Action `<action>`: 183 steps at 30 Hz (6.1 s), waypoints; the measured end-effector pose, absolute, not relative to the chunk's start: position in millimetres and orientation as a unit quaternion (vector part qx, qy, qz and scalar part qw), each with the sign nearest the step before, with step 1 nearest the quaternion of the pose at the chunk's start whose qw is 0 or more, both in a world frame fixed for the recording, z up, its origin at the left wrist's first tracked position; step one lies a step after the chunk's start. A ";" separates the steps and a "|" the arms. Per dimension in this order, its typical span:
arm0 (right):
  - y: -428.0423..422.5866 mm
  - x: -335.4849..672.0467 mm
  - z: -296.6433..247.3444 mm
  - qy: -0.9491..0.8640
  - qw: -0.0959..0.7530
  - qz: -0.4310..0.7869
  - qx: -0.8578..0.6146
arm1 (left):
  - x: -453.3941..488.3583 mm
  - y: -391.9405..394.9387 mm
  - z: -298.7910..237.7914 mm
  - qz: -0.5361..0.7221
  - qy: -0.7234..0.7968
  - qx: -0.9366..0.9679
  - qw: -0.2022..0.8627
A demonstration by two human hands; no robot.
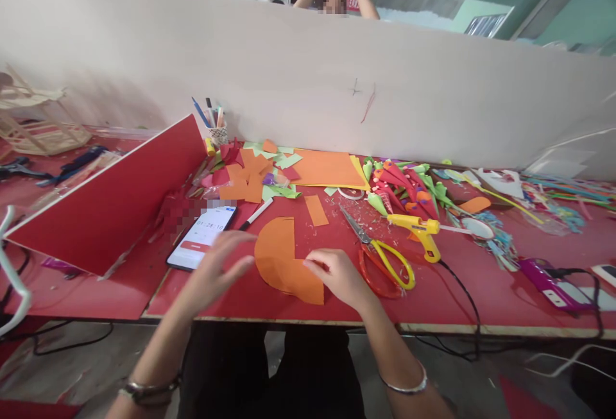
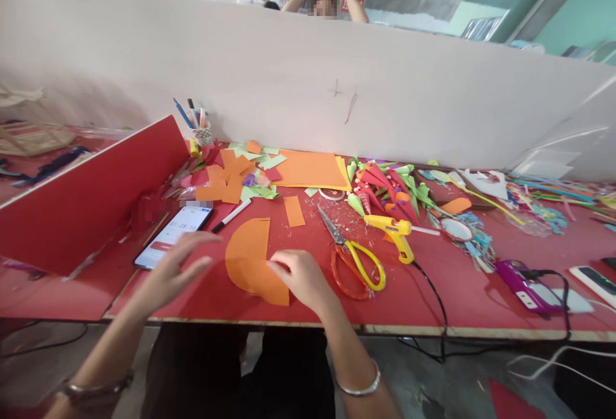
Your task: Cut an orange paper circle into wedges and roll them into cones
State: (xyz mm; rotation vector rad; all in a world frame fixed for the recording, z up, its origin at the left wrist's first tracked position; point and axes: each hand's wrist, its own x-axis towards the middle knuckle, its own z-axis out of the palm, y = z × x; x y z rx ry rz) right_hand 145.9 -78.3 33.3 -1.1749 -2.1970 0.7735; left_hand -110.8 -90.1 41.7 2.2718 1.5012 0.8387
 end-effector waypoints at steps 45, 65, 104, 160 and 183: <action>-84.5 136.8 34.2 -0.745 0.355 0.365 -0.430 | -42.5 -84.4 21.1 0.278 0.457 0.835 -0.131; -74.5 125.3 21.2 -0.550 0.442 0.544 -0.455 | -31.5 -86.9 20.0 0.334 0.518 0.705 0.352; -75.5 162.0 20.5 -0.558 0.442 0.491 -0.501 | -52.2 -75.2 8.0 0.316 0.506 0.690 0.410; -140.4 209.0 -0.2 -0.685 0.348 0.142 -0.624 | -30.4 -98.8 7.7 0.070 0.538 0.838 0.064; -134.7 116.4 7.8 -0.755 0.266 0.209 -0.561 | -80.1 -110.4 -6.5 0.145 0.544 0.822 0.089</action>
